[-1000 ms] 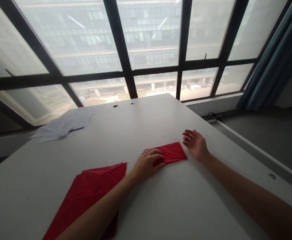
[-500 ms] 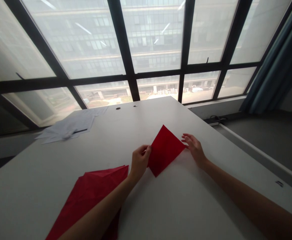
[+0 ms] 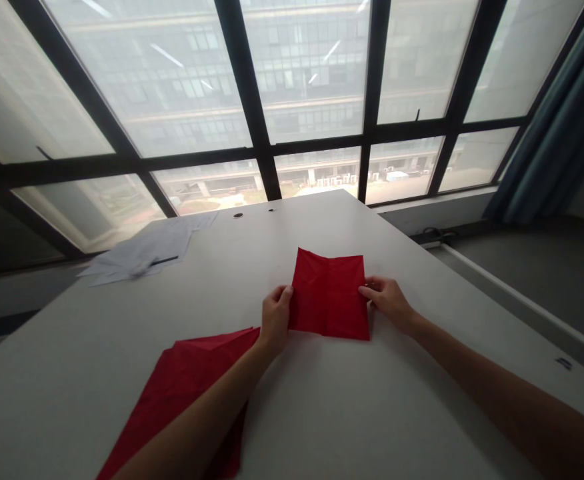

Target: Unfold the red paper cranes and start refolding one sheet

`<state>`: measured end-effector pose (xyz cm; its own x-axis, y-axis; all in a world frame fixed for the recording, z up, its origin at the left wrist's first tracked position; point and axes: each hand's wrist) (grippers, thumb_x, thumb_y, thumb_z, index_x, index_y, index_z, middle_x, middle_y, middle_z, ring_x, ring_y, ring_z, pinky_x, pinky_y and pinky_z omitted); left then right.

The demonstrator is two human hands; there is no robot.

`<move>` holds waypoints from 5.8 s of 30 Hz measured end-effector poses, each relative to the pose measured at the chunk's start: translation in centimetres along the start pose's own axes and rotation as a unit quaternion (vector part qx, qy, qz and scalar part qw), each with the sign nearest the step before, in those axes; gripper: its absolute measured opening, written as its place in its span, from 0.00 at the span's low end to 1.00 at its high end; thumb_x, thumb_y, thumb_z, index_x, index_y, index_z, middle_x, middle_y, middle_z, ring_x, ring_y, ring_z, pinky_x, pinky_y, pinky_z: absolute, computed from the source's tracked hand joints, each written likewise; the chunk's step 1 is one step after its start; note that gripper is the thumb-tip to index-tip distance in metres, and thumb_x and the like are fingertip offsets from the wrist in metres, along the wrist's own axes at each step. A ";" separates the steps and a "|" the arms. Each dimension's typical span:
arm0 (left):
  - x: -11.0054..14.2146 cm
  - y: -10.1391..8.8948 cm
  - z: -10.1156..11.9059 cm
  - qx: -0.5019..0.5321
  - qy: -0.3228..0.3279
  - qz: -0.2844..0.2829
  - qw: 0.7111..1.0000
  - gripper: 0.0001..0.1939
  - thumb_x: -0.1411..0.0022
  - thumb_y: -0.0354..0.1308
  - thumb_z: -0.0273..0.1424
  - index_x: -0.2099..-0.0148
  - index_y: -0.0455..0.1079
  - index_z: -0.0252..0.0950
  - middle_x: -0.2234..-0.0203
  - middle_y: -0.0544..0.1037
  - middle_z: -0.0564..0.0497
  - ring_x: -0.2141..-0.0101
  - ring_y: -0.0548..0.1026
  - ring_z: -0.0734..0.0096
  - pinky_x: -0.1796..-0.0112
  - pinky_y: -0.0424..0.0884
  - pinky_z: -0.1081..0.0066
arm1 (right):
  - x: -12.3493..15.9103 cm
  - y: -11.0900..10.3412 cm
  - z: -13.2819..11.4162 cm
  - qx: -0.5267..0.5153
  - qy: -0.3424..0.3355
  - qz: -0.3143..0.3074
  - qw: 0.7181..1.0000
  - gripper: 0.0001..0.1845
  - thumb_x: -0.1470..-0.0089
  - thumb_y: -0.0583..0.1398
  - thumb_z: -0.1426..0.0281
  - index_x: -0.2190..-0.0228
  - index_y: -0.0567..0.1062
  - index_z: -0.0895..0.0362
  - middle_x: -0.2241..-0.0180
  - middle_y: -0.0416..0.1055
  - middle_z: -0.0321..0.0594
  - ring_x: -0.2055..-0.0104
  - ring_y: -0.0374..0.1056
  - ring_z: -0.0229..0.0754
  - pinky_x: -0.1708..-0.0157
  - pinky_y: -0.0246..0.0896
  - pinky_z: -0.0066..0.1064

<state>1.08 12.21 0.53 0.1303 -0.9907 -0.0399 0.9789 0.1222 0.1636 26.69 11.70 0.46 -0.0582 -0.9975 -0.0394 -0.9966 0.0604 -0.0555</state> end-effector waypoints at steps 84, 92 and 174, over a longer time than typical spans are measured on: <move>3.3 2.1 2.0 0.080 -0.065 -0.317 0.943 0.25 0.31 0.51 0.48 0.46 0.73 0.34 0.44 0.73 0.39 0.45 0.72 0.51 0.41 0.63 0.53 | 1.2 1.9 0.0 -0.407 0.175 -0.041 0.896 0.27 0.33 0.44 0.53 0.57 0.75 0.56 0.49 0.74 0.50 0.43 0.69 0.47 0.41 0.63 0.42; 1.0 1.7 0.2 0.239 -0.299 -0.151 0.911 0.16 0.29 0.48 0.35 0.49 0.68 0.28 0.46 0.73 0.33 0.50 0.77 0.58 0.48 0.72 0.62 | 2.1 3.5 0.1 -0.429 0.171 -0.011 0.887 0.25 0.32 0.44 0.55 0.59 0.76 0.54 0.51 0.75 0.46 0.42 0.68 0.44 0.40 0.62 0.39; 3.0 0.7 1.4 -0.502 0.348 -0.359 0.706 0.20 0.31 0.54 0.39 0.39 0.68 0.48 0.40 0.69 0.48 0.39 0.64 0.56 0.37 0.55 0.52 | -2.4 -6.4 -2.1 -0.188 0.239 -0.012 0.952 0.13 0.46 0.64 0.66 0.58 0.71 0.53 0.57 0.72 0.50 0.60 0.75 0.51 0.63 0.74 0.52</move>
<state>1.91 9.26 1.90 -0.7526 -0.5923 -0.2876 0.4035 -0.0696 -0.9123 33.05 13.61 2.97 0.0352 -0.9060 0.4219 -0.9430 0.1097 0.3141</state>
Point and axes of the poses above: each hand's wrist, its own x-axis away from the middle knuckle, its own y-axis out of the palm, z = x × y
